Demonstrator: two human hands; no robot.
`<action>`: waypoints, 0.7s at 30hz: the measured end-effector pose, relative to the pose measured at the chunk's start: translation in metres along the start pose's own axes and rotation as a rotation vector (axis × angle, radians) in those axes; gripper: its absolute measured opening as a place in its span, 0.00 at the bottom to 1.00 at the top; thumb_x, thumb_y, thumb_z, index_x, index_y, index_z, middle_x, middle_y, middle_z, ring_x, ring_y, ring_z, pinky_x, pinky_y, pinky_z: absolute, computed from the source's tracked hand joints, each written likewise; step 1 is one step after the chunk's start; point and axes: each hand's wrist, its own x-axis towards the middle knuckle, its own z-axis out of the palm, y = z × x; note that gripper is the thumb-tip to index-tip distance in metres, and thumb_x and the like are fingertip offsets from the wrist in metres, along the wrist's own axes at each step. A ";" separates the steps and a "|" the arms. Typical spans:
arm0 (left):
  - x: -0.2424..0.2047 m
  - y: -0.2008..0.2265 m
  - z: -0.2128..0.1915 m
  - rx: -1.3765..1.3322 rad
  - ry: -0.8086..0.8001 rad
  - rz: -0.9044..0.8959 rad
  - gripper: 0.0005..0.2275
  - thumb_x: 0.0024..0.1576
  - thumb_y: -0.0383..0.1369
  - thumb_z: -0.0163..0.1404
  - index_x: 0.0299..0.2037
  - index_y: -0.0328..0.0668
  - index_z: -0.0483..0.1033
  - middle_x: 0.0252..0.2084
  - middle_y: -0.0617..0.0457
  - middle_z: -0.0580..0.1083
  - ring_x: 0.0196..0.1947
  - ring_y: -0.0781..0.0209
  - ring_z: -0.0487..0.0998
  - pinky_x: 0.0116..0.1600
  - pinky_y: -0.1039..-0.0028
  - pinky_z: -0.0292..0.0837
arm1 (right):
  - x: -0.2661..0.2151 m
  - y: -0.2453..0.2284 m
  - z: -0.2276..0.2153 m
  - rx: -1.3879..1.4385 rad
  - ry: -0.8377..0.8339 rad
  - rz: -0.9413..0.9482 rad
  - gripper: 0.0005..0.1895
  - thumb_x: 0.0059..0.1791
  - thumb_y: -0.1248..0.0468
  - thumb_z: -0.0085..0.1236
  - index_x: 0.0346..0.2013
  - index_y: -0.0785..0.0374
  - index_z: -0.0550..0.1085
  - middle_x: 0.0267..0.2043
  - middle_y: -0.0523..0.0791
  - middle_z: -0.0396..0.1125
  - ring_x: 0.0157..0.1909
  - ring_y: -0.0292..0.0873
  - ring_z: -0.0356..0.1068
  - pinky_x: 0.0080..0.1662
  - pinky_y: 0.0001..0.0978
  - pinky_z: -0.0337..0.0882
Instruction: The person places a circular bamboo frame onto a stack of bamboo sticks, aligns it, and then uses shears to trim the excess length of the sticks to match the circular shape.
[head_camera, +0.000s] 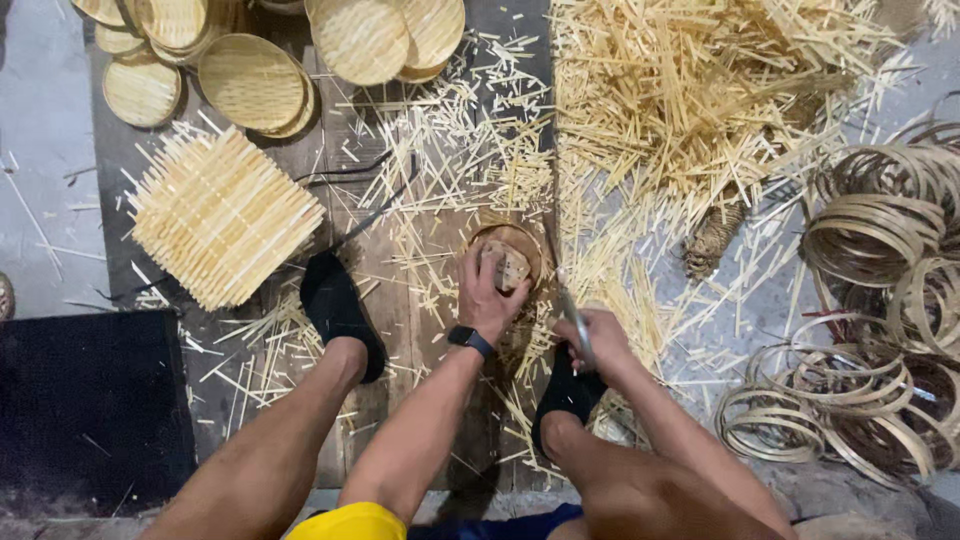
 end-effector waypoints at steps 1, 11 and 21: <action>0.000 0.001 -0.001 0.009 -0.006 0.000 0.27 0.44 0.36 0.67 0.52 0.39 0.70 0.64 0.35 0.64 0.63 0.34 0.65 0.66 0.51 0.64 | -0.002 -0.002 -0.003 -0.098 0.055 0.011 0.18 0.48 0.51 0.66 0.30 0.64 0.75 0.20 0.44 0.67 0.18 0.38 0.65 0.23 0.29 0.66; 0.006 -0.009 -0.004 -0.050 -0.196 0.072 0.25 0.45 0.33 0.62 0.54 0.43 0.72 0.68 0.40 0.63 0.68 0.34 0.62 0.70 0.50 0.60 | 0.039 0.015 -0.053 -1.130 0.591 -0.724 0.34 0.41 0.39 0.62 0.40 0.68 0.75 0.38 0.57 0.69 0.41 0.60 0.71 0.44 0.52 0.72; 0.014 0.001 -0.013 0.074 -0.365 0.093 0.25 0.41 0.29 0.61 0.52 0.44 0.72 0.67 0.41 0.63 0.69 0.34 0.59 0.71 0.47 0.59 | 0.050 -0.001 -0.070 -1.222 0.426 -0.438 0.28 0.47 0.42 0.58 0.42 0.67 0.74 0.40 0.55 0.69 0.43 0.55 0.71 0.43 0.51 0.74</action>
